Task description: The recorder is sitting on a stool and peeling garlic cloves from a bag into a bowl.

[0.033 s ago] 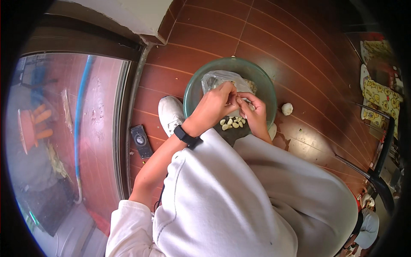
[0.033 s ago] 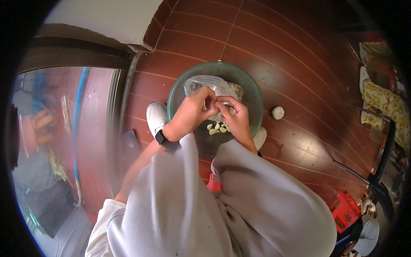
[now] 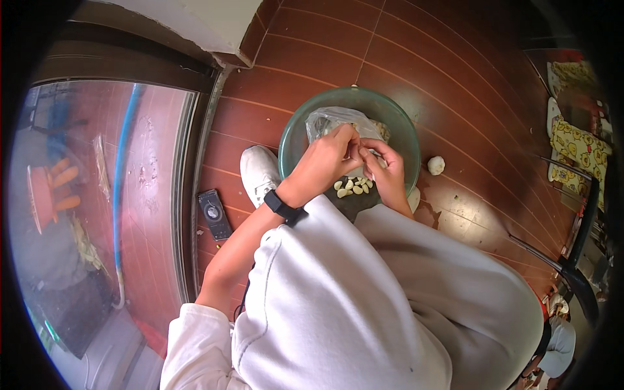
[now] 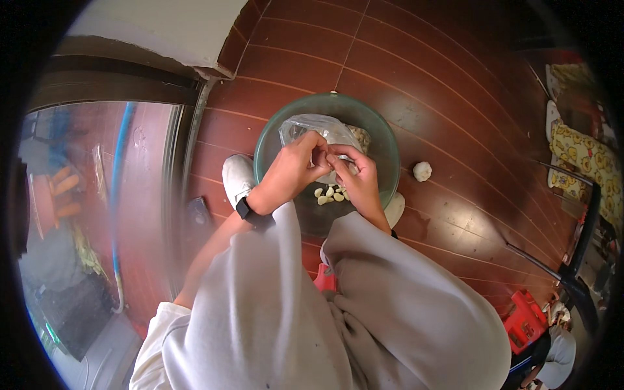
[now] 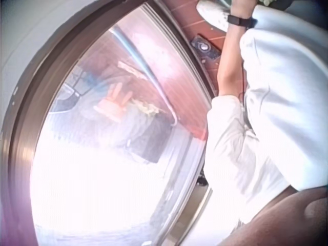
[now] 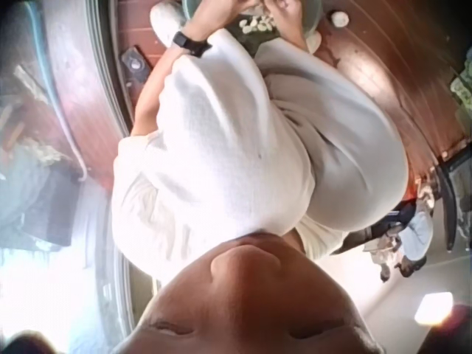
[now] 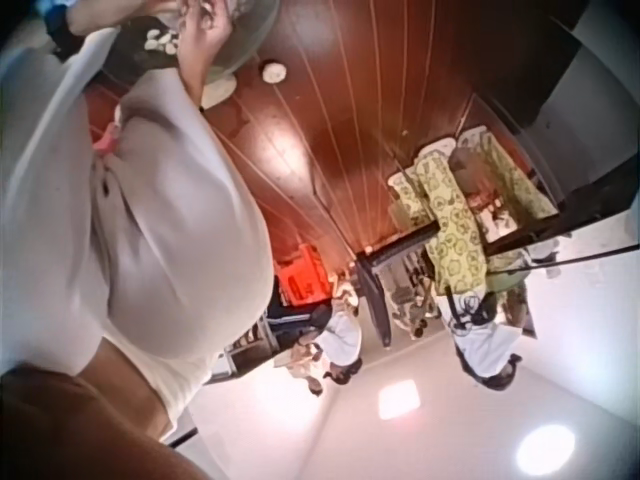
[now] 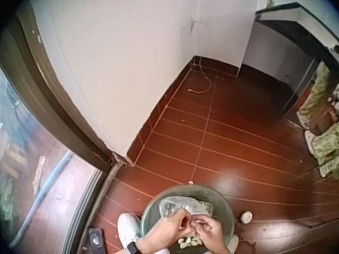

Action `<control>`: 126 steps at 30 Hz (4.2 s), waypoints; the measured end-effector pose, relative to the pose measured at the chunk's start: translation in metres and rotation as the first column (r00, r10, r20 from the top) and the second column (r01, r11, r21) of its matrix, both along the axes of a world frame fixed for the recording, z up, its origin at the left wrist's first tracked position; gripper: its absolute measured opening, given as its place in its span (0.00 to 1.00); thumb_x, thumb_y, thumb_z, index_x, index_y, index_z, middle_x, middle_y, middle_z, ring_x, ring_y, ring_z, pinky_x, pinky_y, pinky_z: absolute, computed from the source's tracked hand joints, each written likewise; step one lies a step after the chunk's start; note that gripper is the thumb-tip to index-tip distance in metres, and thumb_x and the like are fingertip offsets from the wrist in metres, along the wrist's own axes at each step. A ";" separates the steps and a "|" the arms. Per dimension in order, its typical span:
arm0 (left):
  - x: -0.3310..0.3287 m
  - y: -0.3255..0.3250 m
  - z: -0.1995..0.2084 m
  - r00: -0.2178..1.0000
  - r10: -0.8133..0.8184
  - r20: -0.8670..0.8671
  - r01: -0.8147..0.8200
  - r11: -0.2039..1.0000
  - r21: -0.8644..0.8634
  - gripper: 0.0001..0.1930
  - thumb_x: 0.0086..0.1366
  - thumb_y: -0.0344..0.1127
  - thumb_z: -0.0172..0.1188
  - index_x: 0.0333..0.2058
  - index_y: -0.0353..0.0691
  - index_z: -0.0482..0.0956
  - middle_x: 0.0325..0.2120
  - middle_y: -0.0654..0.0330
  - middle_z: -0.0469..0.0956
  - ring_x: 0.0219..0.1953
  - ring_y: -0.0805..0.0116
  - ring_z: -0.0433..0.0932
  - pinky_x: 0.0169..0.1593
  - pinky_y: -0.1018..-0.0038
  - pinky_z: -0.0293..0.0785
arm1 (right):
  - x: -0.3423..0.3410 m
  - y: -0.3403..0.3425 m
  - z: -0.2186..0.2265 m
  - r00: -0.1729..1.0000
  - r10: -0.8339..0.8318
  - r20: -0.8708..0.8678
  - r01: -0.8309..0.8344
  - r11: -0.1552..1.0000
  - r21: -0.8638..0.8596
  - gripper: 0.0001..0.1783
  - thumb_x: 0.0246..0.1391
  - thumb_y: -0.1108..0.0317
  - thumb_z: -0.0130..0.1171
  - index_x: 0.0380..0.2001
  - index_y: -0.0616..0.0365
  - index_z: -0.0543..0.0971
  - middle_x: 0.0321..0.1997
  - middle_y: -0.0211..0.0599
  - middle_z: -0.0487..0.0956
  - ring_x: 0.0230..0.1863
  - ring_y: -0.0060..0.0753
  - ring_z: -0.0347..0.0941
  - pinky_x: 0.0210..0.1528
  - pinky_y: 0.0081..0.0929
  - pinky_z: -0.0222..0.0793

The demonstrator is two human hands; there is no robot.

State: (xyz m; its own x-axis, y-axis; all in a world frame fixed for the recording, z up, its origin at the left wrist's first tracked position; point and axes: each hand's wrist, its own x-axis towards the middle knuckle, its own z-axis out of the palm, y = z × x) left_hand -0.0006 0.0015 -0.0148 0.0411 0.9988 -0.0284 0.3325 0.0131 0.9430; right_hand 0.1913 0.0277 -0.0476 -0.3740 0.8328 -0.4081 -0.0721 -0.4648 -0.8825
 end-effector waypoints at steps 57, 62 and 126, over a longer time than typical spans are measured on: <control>0.005 0.004 -0.003 0.991 0.091 0.100 -0.092 0.996 0.001 0.06 0.74 0.22 0.62 0.47 0.29 0.82 0.38 0.48 0.84 0.32 0.59 0.87 0.36 0.67 0.83 | 0.005 0.004 0.012 0.976 -0.168 0.138 0.116 0.939 0.325 0.10 0.62 0.75 0.73 0.46 0.60 0.91 0.39 0.33 0.88 0.26 0.16 0.74 0.28 0.18 0.72; 0.005 0.003 -0.003 0.992 0.042 -0.118 -0.024 0.988 0.151 0.08 0.72 0.20 0.62 0.48 0.32 0.82 0.38 0.46 0.83 0.36 0.51 0.86 0.41 0.65 0.84 | 0.005 0.001 0.018 0.963 -0.179 0.201 0.095 0.924 0.370 0.10 0.61 0.75 0.73 0.46 0.60 0.91 0.41 0.34 0.88 0.27 0.16 0.74 0.29 0.18 0.72; 0.000 0.000 0.022 1.000 -0.008 -0.029 0.011 0.994 0.111 0.13 0.69 0.23 0.64 0.50 0.33 0.90 0.35 0.49 0.88 0.28 0.65 0.85 0.37 0.71 0.81 | 0.015 -0.006 0.034 0.993 -0.115 0.031 0.094 0.913 0.397 0.10 0.60 0.83 0.70 0.45 0.67 0.90 0.50 0.48 0.89 0.47 0.33 0.88 0.51 0.28 0.86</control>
State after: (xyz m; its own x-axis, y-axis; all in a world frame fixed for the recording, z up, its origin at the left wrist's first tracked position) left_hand -0.0006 0.0011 0.0077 0.0513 0.9953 0.0817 0.3591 -0.0948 0.9285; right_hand 0.2065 0.0212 -0.0133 -0.2629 0.9632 -0.0555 -0.0495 -0.0710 -0.9962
